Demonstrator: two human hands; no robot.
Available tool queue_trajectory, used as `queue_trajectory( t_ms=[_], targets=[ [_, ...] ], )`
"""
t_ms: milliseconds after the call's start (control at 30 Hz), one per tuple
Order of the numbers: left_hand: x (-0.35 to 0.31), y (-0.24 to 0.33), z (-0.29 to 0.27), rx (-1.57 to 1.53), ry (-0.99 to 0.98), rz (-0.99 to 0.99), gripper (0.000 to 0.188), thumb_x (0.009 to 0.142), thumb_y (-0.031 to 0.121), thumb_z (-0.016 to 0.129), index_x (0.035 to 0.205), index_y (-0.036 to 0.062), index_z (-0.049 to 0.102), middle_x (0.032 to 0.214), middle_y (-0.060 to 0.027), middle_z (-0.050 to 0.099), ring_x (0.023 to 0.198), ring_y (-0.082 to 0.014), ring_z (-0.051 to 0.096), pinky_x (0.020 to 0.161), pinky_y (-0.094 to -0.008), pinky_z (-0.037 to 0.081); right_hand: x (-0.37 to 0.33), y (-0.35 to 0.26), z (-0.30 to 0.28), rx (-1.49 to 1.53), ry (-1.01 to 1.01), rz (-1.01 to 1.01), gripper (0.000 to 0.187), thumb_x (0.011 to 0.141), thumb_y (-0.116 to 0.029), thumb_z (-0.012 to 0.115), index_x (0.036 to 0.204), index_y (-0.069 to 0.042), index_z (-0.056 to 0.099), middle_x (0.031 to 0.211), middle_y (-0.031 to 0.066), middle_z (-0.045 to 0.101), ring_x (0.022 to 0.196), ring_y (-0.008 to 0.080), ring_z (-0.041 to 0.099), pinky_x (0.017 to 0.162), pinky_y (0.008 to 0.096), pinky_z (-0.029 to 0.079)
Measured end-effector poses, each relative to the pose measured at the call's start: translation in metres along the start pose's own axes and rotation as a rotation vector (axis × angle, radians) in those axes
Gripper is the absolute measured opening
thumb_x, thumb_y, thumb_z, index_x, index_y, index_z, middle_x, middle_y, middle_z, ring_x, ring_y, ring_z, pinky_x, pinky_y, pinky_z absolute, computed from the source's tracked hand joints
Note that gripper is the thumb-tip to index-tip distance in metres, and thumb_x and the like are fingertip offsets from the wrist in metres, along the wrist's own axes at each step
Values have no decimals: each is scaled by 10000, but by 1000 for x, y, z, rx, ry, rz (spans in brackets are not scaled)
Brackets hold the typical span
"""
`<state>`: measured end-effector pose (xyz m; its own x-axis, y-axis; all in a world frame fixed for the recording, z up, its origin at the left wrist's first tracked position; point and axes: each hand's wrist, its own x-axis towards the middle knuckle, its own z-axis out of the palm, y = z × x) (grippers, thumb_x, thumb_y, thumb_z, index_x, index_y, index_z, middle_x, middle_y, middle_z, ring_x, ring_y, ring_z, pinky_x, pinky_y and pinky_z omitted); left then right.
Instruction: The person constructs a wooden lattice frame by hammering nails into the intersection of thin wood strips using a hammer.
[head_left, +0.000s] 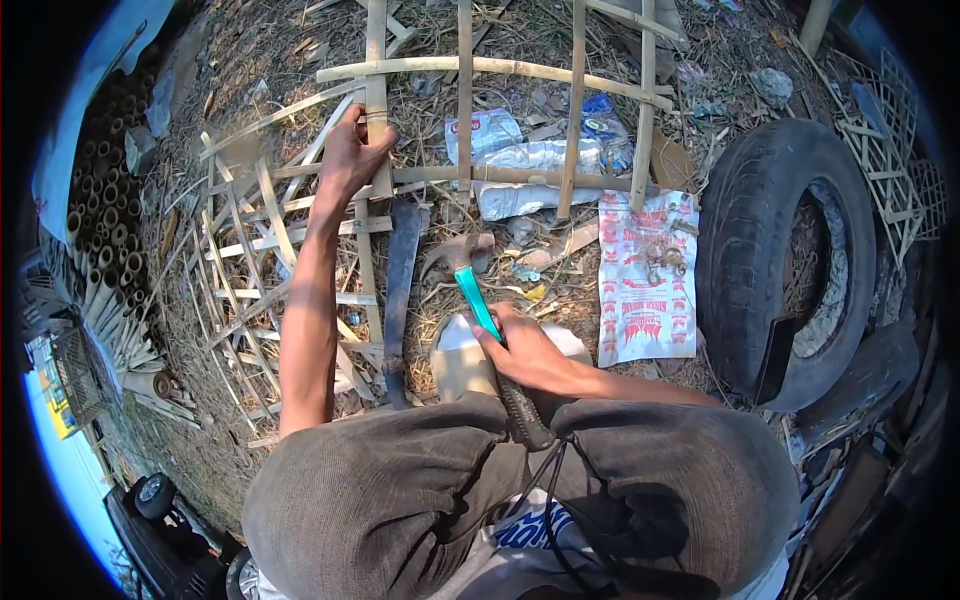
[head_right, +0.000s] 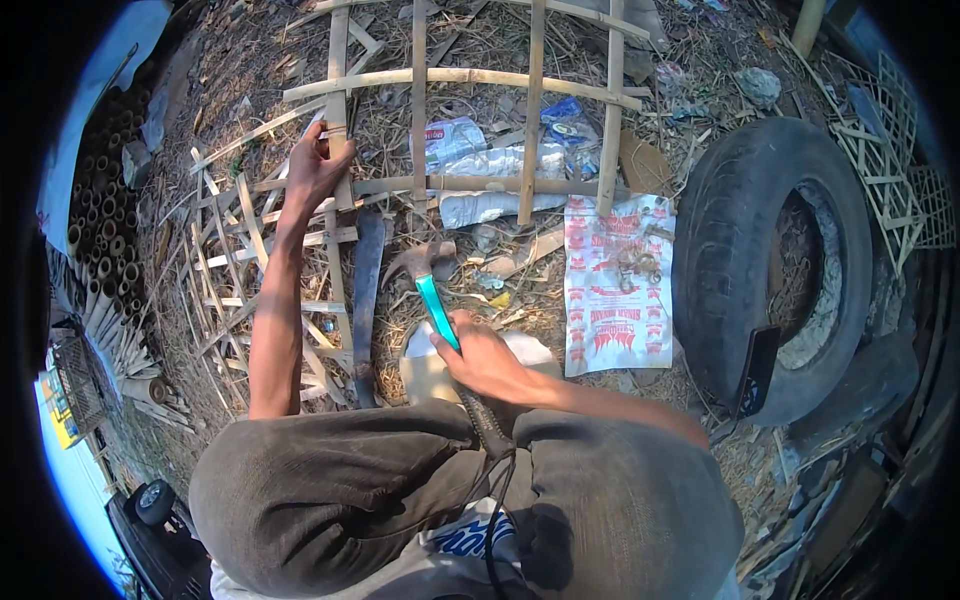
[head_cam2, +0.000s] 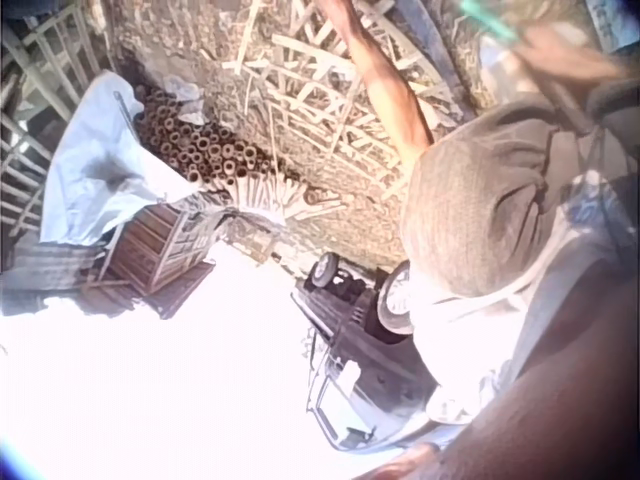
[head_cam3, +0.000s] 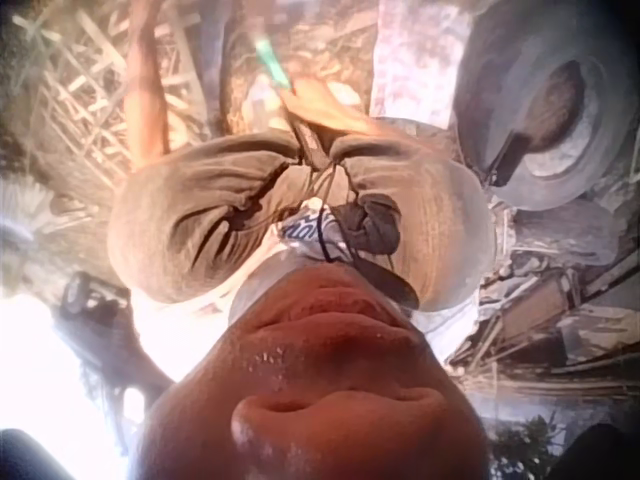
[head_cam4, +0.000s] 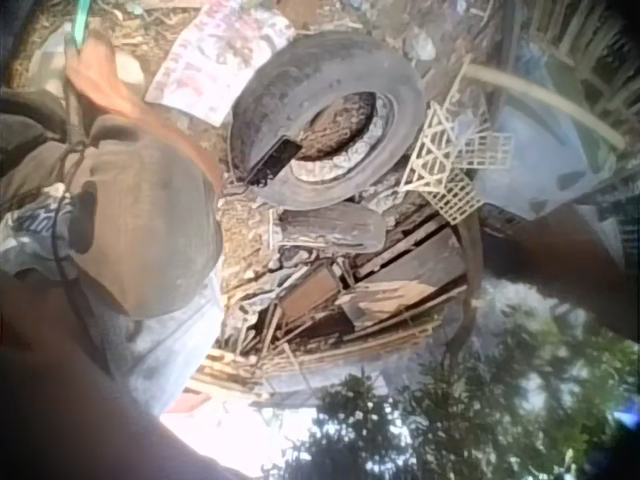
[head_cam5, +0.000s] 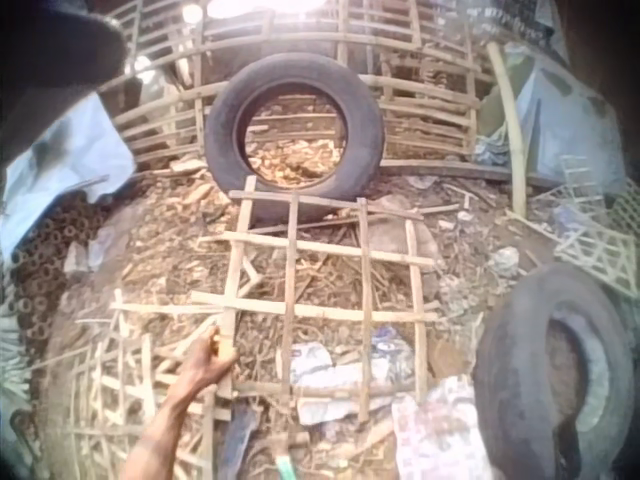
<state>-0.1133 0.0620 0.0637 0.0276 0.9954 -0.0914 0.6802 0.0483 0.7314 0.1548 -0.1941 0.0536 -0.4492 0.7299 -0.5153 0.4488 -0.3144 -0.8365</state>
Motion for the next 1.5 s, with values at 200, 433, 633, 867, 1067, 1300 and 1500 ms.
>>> queue_trajectory(
  t_ms=[200,433,633,867,1067,1300,1500],
  targets=[
    [-27,-22,-13,3,-8,26,405,916,181,751,1222,-31,592,799,-135,756,714,-118,703,643,-310,556,60,-8,-127,-147,1105,-176,569,948,-394,753,1240,58,570,1108,196,631,1068,336,599,969,451,471],
    [-31,-23,-3,-136,6,71,444,912,152,766,1254,-1,529,905,-136,771,794,-153,738,712,-318,588,136,65,-278,354,825,-139,611,994,-586,638,1024,24,633,805,76,629,744,199,627,725,349,532],
    [-43,-20,-8,-81,-105,24,466,953,168,744,1314,41,479,953,-121,735,784,-133,699,683,-304,568,135,73,-257,553,911,-9,570,980,-648,623,881,-87,586,685,-61,445,540,36,419,452,237,324],
    [-57,-6,7,-105,-162,-60,467,945,178,757,1296,44,479,891,-114,737,765,-143,702,655,-330,572,118,66,-280,586,898,61,545,980,-626,639,865,-104,531,679,-65,455,521,39,411,431,231,318],
    [-67,-33,11,-367,-124,-90,431,942,138,741,1268,15,488,784,-32,669,683,-81,628,595,-268,521,116,55,-270,506,844,22,547,1019,-592,595,887,-62,619,688,-35,521,536,67,478,448,248,362],
    [-55,-29,14,-242,-119,-141,365,1001,114,688,1293,55,476,826,-2,677,676,-49,583,573,-248,465,110,50,-274,354,909,62,601,994,-662,580,796,-104,472,617,-34,449,472,74,453,400,261,345],
    [-62,-48,14,-258,-117,-170,370,1003,111,666,1308,22,478,809,-15,693,649,-56,601,547,-252,487,112,45,-264,335,840,99,584,1017,-635,559,818,-91,489,627,-22,465,474,86,468,398,272,360]
  ],
)
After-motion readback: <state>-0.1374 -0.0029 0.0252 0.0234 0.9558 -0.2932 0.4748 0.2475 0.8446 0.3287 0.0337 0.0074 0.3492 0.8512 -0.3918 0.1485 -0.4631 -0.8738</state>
